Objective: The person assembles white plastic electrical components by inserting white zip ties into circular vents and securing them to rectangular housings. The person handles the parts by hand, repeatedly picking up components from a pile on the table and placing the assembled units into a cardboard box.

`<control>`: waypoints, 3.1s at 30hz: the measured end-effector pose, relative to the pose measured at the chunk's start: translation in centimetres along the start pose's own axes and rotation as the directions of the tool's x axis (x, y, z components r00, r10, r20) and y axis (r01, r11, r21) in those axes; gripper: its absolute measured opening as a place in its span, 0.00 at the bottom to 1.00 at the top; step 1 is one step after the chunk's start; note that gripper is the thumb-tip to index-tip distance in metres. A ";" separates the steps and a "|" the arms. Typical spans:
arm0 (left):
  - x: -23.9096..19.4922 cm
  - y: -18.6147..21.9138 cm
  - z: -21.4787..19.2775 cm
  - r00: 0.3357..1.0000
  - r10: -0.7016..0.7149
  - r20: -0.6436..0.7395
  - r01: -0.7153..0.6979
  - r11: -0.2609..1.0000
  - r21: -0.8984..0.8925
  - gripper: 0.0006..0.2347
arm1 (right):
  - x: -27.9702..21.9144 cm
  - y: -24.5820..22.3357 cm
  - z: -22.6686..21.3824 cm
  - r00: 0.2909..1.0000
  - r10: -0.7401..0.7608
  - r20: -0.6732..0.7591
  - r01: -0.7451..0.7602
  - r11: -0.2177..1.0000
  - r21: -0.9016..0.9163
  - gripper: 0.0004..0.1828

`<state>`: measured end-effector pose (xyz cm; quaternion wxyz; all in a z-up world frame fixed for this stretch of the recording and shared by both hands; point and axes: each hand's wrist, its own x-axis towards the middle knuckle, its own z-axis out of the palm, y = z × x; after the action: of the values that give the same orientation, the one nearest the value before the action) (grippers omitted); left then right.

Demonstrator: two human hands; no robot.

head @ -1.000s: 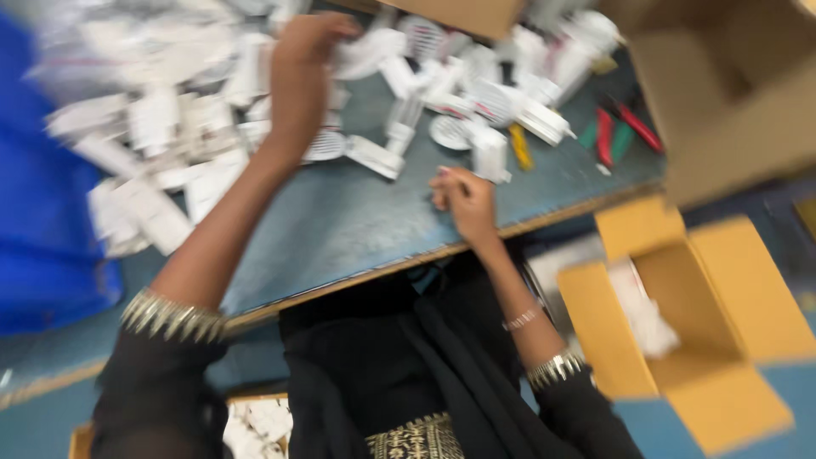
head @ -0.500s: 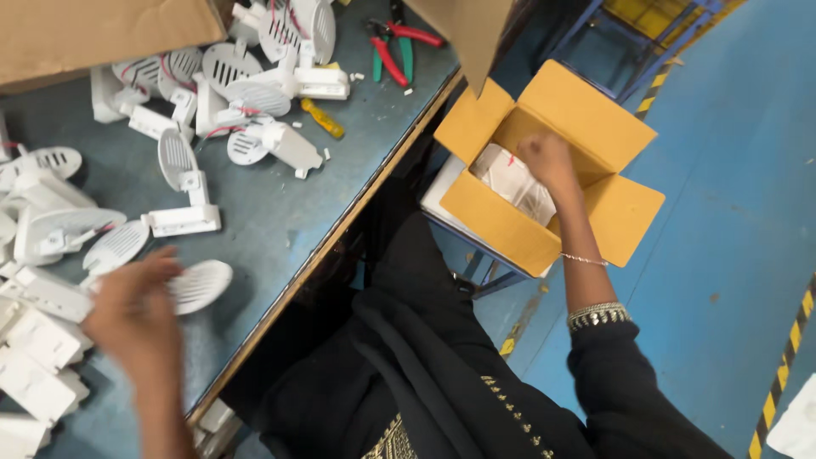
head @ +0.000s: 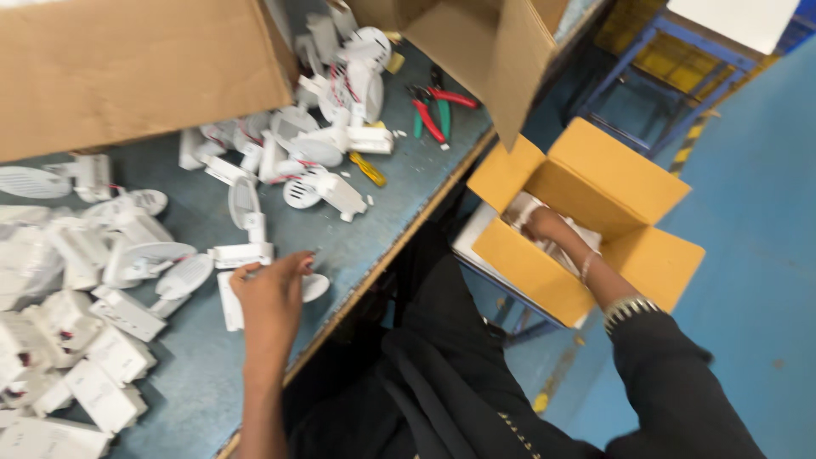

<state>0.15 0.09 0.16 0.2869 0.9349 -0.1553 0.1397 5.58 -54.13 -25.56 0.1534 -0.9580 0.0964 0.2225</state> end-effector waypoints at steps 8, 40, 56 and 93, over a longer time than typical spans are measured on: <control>-0.1 0.3 0.3 0.891 -0.448 0.069 0.411 0.732 -0.544 0.08 | -9.0 0.4 -7.1 0.917 0.318 -0.241 -0.030 0.657 0.753 0.09; -0.8 -2.8 2.3 0.919 -0.388 0.070 0.300 0.572 -0.763 0.07 | -15.3 -34.8 -9.1 0.718 -0.555 -0.420 0.541 0.065 0.839 0.11; -0.8 -2.6 2.1 0.917 -0.391 0.074 0.312 0.592 -0.744 0.07 | -14.8 -40.9 -7.0 0.727 -0.551 -0.410 0.497 0.010 0.868 0.11; -0.9 -2.4 1.3 0.903 -0.423 0.078 0.317 0.532 -0.785 0.04 | -13.2 -39.7 -6.0 0.754 -0.623 -0.207 0.288 0.030 0.957 0.12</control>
<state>0.48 1.40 -2.35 0.6959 0.7161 0.0191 0.0504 6.37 -17.55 -4.47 0.7839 -0.5814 -0.1254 0.1780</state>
